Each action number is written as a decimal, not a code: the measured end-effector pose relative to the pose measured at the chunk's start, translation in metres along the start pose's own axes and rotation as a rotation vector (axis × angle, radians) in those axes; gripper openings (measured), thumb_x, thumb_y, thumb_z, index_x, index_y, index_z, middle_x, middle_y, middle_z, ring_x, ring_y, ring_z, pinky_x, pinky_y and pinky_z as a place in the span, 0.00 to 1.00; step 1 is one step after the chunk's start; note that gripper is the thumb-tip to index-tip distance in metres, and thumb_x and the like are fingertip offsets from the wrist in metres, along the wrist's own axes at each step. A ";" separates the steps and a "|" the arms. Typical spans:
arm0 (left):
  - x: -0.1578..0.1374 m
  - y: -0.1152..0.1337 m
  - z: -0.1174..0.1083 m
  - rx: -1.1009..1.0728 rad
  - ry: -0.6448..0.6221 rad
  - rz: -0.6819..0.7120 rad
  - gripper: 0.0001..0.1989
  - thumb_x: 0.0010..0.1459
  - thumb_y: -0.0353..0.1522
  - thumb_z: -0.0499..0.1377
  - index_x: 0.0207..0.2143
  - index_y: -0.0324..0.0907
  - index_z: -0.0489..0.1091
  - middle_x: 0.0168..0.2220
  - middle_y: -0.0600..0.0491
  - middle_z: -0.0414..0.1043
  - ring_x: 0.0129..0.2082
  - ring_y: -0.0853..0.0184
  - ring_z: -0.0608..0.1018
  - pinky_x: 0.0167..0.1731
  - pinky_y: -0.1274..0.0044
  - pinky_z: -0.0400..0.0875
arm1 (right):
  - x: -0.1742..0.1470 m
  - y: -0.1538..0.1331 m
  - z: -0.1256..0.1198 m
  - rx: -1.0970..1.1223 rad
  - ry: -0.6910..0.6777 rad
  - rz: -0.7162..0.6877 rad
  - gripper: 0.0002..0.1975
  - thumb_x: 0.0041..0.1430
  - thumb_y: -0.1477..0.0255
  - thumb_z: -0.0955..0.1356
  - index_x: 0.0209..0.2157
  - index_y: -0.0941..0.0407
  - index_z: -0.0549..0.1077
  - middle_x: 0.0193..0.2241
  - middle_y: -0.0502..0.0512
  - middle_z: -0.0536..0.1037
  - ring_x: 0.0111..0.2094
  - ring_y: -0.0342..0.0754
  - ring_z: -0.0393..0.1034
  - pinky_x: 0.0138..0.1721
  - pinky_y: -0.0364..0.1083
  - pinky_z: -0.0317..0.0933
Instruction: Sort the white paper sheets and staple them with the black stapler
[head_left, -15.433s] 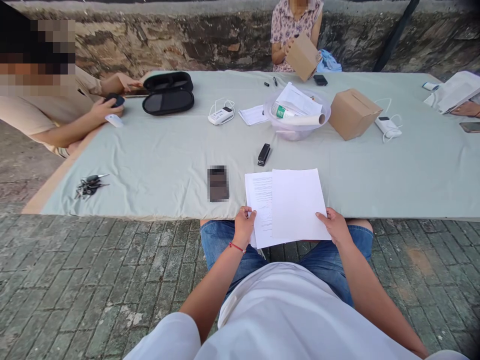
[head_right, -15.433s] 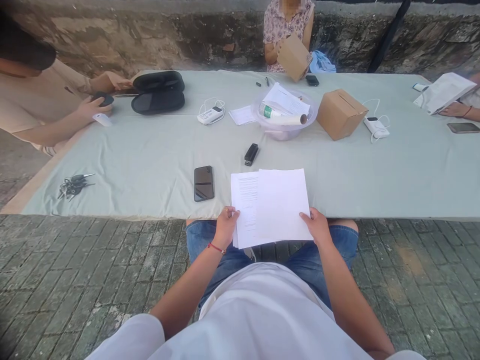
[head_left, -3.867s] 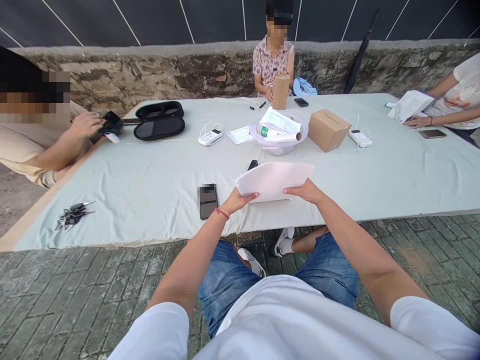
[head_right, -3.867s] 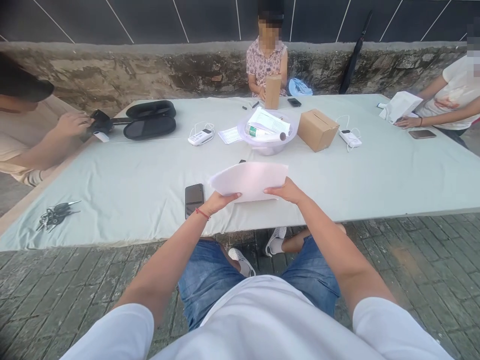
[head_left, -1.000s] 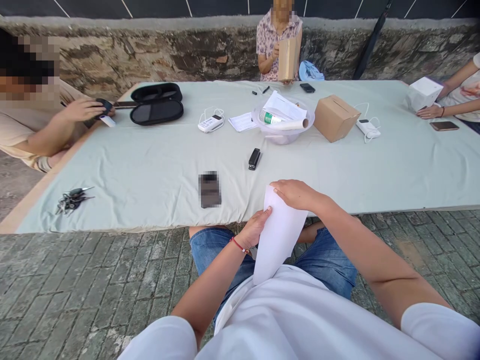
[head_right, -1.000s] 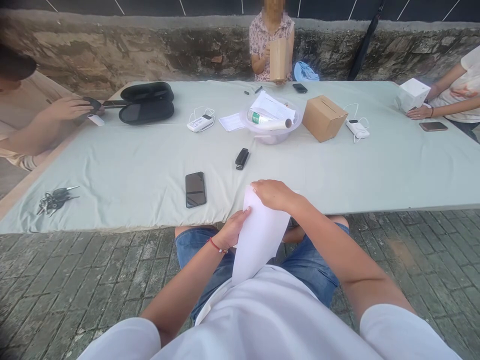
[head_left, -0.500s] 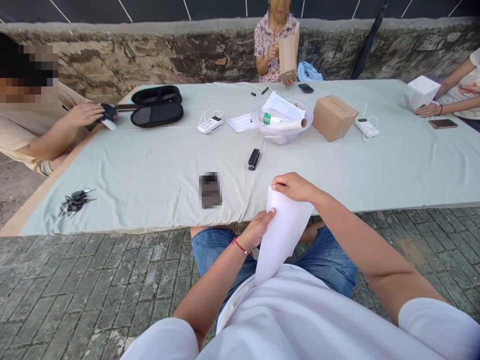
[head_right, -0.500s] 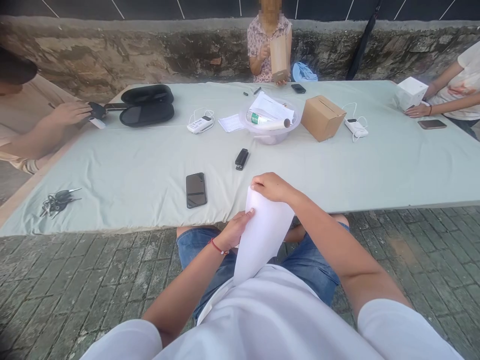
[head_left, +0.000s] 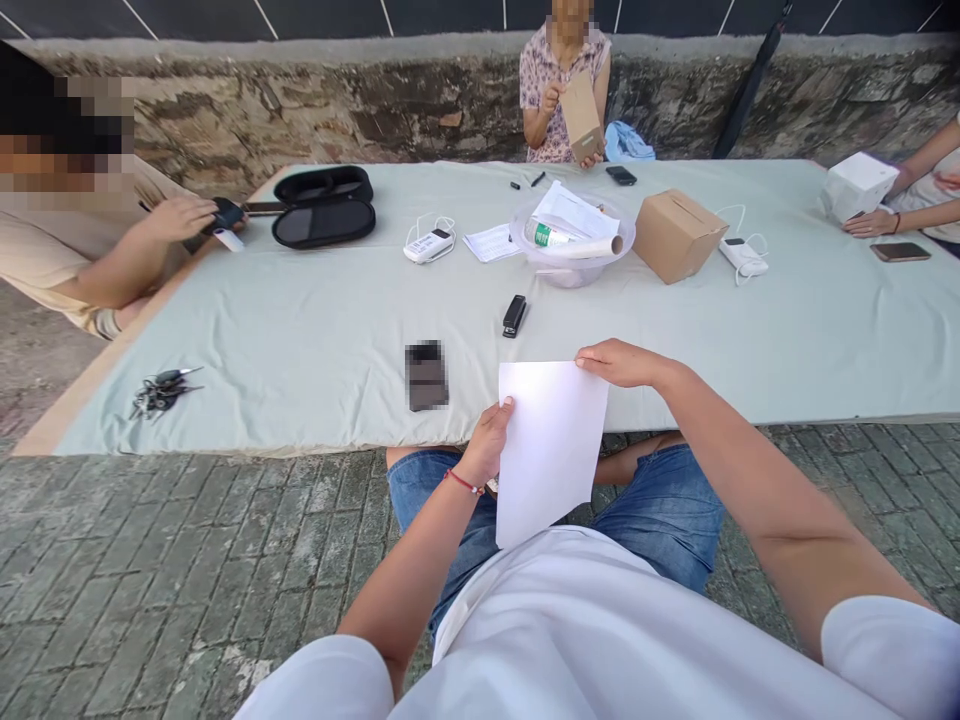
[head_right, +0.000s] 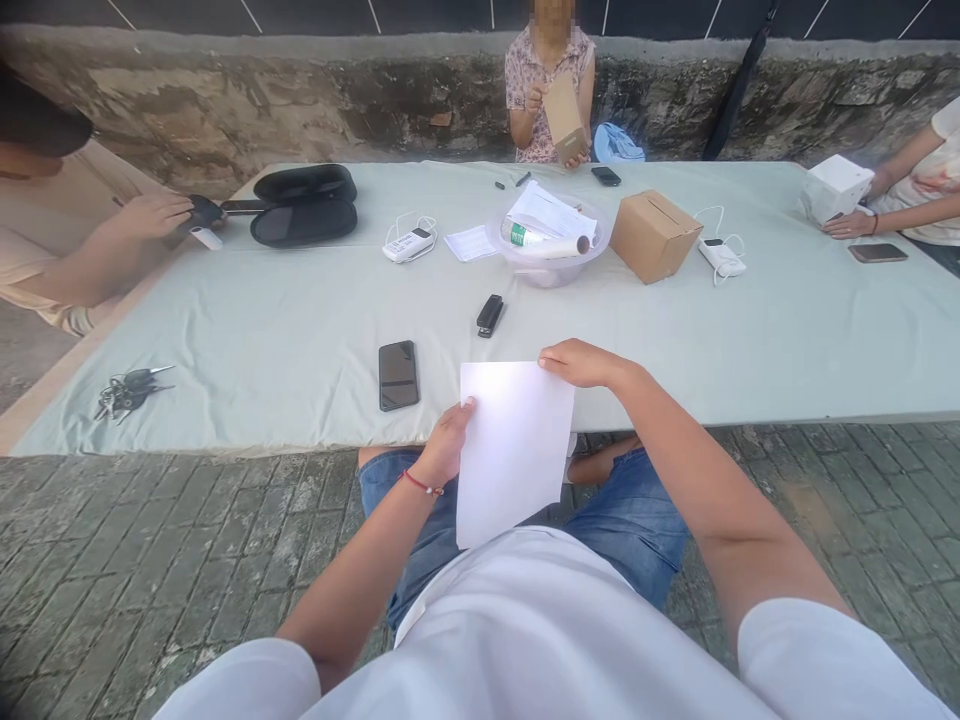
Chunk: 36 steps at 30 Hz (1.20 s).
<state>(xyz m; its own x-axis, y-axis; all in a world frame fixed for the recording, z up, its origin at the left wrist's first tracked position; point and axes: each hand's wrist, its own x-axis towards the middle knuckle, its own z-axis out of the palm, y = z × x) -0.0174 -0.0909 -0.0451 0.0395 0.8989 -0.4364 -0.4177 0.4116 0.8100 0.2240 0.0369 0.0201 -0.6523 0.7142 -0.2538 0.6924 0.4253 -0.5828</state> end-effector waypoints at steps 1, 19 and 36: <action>0.004 -0.001 -0.004 -0.004 0.021 -0.011 0.21 0.52 0.47 0.64 0.39 0.38 0.75 0.37 0.45 0.79 0.42 0.55 0.79 0.44 0.67 0.72 | -0.001 0.008 0.004 0.018 -0.005 -0.005 0.17 0.65 0.59 0.59 0.38 0.50 0.76 0.35 0.51 0.79 0.35 0.50 0.71 0.38 0.48 0.61; 0.056 -0.008 -0.014 0.076 0.083 -0.008 0.18 0.55 0.46 0.62 0.36 0.39 0.74 0.40 0.43 0.79 0.48 0.54 0.77 0.49 0.66 0.71 | 0.006 0.072 0.048 0.734 0.259 0.264 0.16 0.56 0.60 0.67 0.41 0.56 0.76 0.37 0.56 0.79 0.36 0.49 0.73 0.37 0.49 0.69; 0.074 -0.014 -0.004 0.267 0.212 0.100 0.21 0.60 0.47 0.56 0.43 0.39 0.73 0.53 0.43 0.73 0.55 0.56 0.72 0.58 0.66 0.63 | 0.026 0.088 0.116 1.230 0.543 0.222 0.17 0.53 0.56 0.68 0.35 0.55 0.73 0.32 0.53 0.78 0.33 0.48 0.71 0.38 0.47 0.65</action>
<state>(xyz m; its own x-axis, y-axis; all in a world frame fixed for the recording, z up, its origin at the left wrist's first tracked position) -0.0118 -0.0307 -0.0907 -0.1906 0.8971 -0.3987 -0.1568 0.3731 0.9145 0.2319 0.0281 -0.1276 -0.1643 0.9503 -0.2645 -0.1406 -0.2880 -0.9473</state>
